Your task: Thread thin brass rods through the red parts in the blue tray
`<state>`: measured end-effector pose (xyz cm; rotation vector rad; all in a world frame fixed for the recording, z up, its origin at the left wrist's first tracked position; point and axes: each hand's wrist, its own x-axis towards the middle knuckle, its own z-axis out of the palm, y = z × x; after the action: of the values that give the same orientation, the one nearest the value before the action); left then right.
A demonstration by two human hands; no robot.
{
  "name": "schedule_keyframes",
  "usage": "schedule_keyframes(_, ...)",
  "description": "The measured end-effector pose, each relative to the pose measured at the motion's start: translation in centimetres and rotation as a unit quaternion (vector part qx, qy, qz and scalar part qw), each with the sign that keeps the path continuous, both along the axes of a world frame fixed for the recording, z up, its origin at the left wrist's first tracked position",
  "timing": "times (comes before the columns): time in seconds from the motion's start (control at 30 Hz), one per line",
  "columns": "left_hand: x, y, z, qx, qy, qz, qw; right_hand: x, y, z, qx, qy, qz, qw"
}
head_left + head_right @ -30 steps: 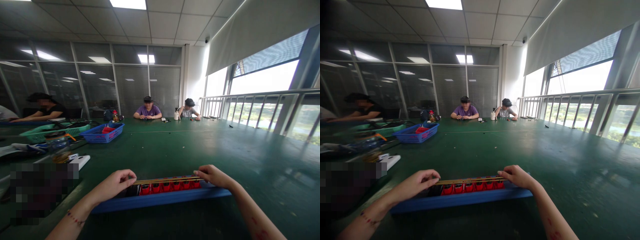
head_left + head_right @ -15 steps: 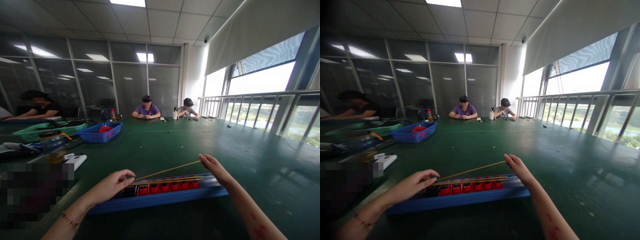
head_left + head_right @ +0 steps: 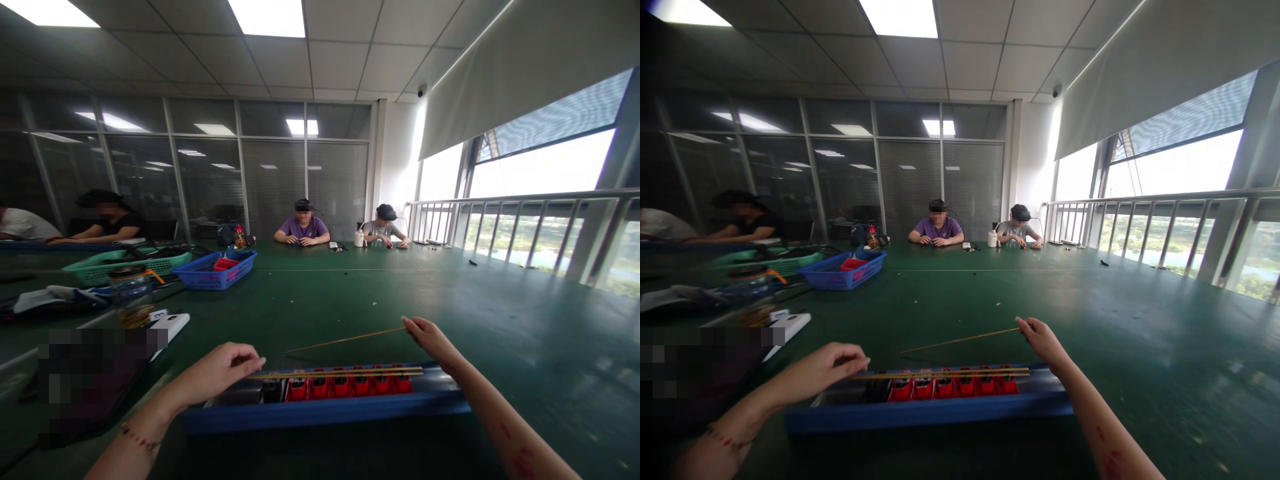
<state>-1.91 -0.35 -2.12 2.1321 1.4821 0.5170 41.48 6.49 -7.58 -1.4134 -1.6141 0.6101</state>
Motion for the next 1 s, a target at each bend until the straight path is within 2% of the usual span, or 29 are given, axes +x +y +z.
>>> schedule_keyframes(0.13,-0.1,-0.2,0.1,-0.026,0.022,-0.029,0.999,-0.8,0.6,-0.2,0.011,-0.135,0.042,0.99)
schedule_keyframes(0.23,-0.2,-0.3,0.0,-0.028,0.027,-0.035,0.999,-1.2,1.1,-0.2,0.0,-0.226,0.105,0.968)
schedule_keyframes(0.37,-0.1,-0.4,0.1,-0.006,0.026,-0.036,0.999,-2.0,2.2,-0.7,-0.017,-0.279,0.154,0.948)
schedule_keyframes(0.57,0.1,-0.3,0.7,0.054,0.041,-0.037,0.997,-2.5,2.9,-1.5,-0.013,-0.288,0.144,0.947)
schedule_keyframes(0.77,0.7,-0.5,2.0,0.136,0.059,-0.023,0.989,-2.5,2.3,-1.2,0.0,-0.279,0.123,0.952)
schedule_keyframes(0.9,0.8,0.1,3.0,0.189,0.055,-0.016,0.98,-2.3,1.5,-0.5,0.039,-0.258,0.051,0.964)
schedule_keyframes(1.0,0.8,1.5,2.9,0.193,0.042,-0.007,0.98,-1.3,1.1,0.4,0.072,-0.212,-0.013,0.975)
